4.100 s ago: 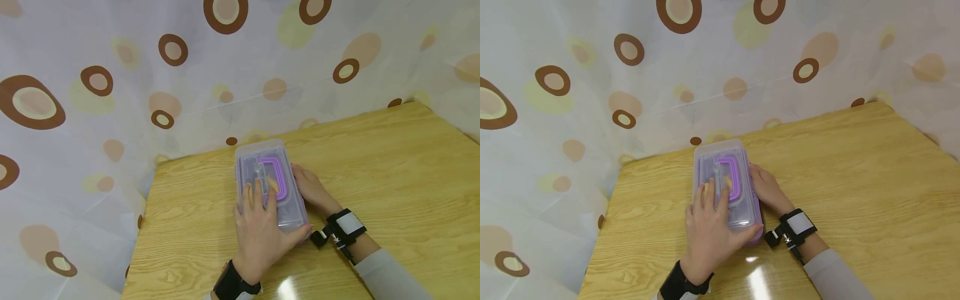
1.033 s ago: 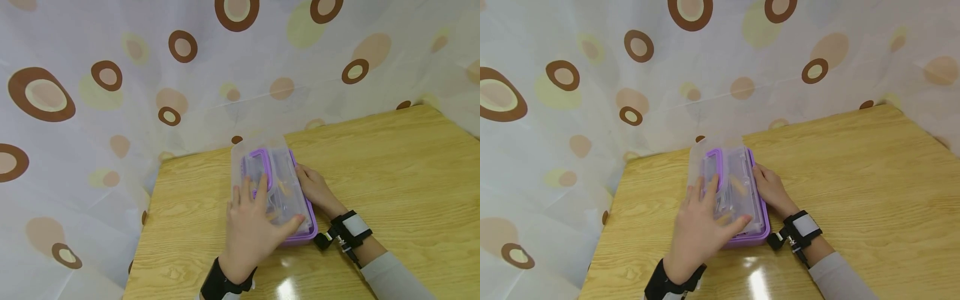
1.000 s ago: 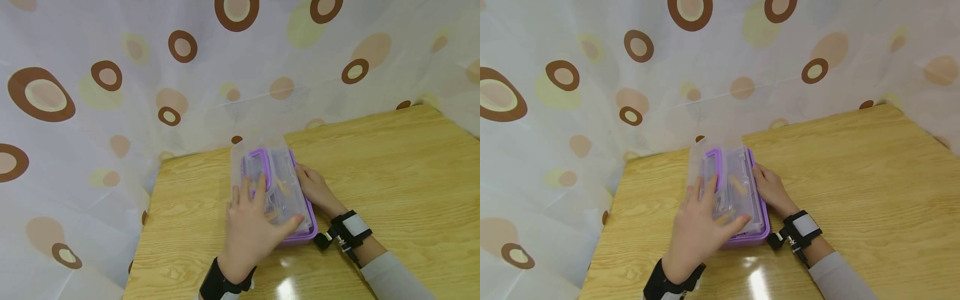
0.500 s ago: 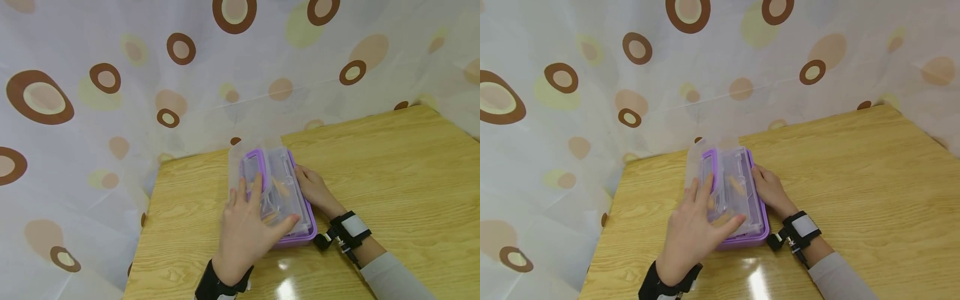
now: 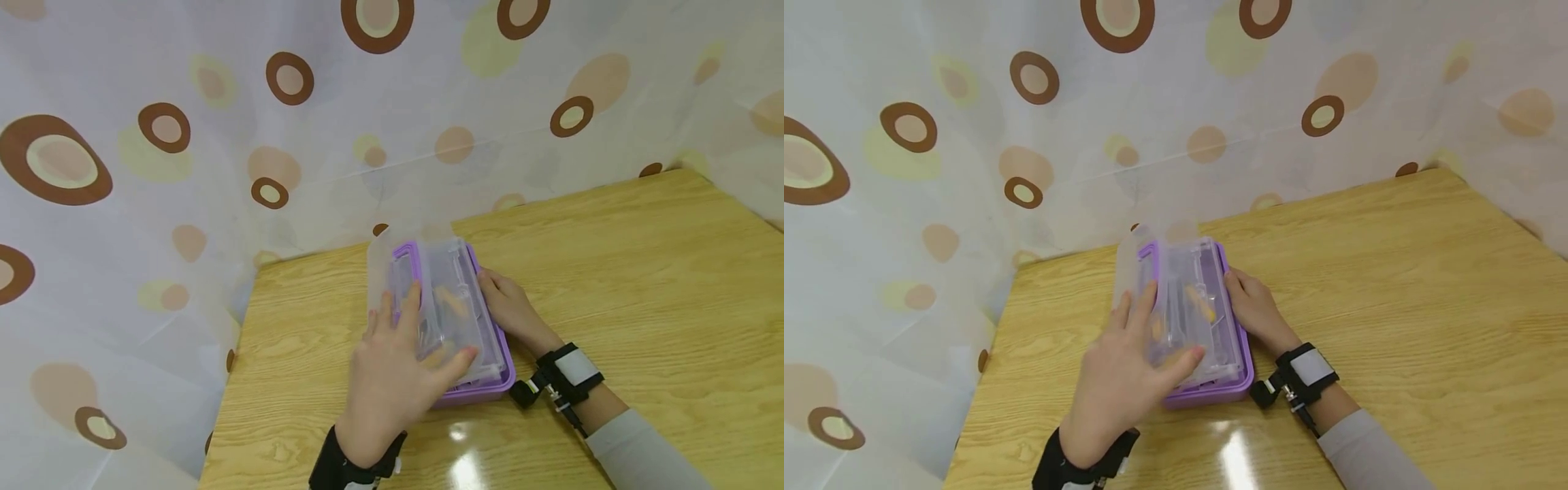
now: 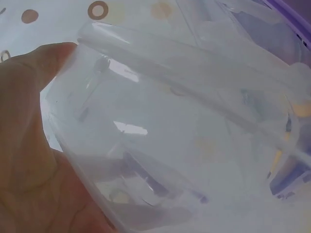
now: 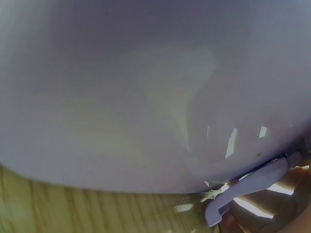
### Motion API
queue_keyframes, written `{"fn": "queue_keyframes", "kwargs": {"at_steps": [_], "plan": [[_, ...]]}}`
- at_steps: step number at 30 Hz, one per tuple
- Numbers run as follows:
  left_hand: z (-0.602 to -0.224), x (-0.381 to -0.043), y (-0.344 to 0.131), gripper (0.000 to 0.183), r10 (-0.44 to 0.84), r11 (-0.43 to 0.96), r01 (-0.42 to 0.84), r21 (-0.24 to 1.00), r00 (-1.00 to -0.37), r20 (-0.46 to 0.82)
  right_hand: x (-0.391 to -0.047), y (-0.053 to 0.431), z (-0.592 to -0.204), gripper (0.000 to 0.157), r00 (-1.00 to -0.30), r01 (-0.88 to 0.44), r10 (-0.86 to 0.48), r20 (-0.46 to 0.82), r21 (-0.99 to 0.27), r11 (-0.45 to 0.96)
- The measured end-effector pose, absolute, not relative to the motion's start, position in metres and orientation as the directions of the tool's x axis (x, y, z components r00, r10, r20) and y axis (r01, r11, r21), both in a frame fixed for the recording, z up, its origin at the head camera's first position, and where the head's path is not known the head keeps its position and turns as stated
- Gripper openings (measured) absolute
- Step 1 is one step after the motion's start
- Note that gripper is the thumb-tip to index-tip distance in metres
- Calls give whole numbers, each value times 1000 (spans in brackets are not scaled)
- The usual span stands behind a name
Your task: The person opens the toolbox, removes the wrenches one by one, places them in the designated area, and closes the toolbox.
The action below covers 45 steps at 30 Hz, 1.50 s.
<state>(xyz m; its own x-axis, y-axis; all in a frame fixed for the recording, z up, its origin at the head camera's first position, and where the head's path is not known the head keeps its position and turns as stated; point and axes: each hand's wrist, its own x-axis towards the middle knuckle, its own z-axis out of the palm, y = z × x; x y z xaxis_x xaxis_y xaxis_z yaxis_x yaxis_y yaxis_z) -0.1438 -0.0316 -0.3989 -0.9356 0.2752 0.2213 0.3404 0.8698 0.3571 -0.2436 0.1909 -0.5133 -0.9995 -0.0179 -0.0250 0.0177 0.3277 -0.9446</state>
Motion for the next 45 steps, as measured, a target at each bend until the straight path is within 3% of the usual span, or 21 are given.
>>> {"fn": "queue_keyframes", "kwargs": {"at_steps": [16,25,45], "plan": [[-386,-145,-51,105,267,839,277,468,-960,89,-243,189,-512,63,-999,37,-24,-48,-946,321],[-385,-146,-55,92,294,813,298,501,-952,89,-242,190,-510,65,-997,65,-30,-78,-948,311],[-381,-149,-63,88,345,776,328,539,-936,73,-242,188,-510,63,-998,48,-28,-61,-942,331]]}}
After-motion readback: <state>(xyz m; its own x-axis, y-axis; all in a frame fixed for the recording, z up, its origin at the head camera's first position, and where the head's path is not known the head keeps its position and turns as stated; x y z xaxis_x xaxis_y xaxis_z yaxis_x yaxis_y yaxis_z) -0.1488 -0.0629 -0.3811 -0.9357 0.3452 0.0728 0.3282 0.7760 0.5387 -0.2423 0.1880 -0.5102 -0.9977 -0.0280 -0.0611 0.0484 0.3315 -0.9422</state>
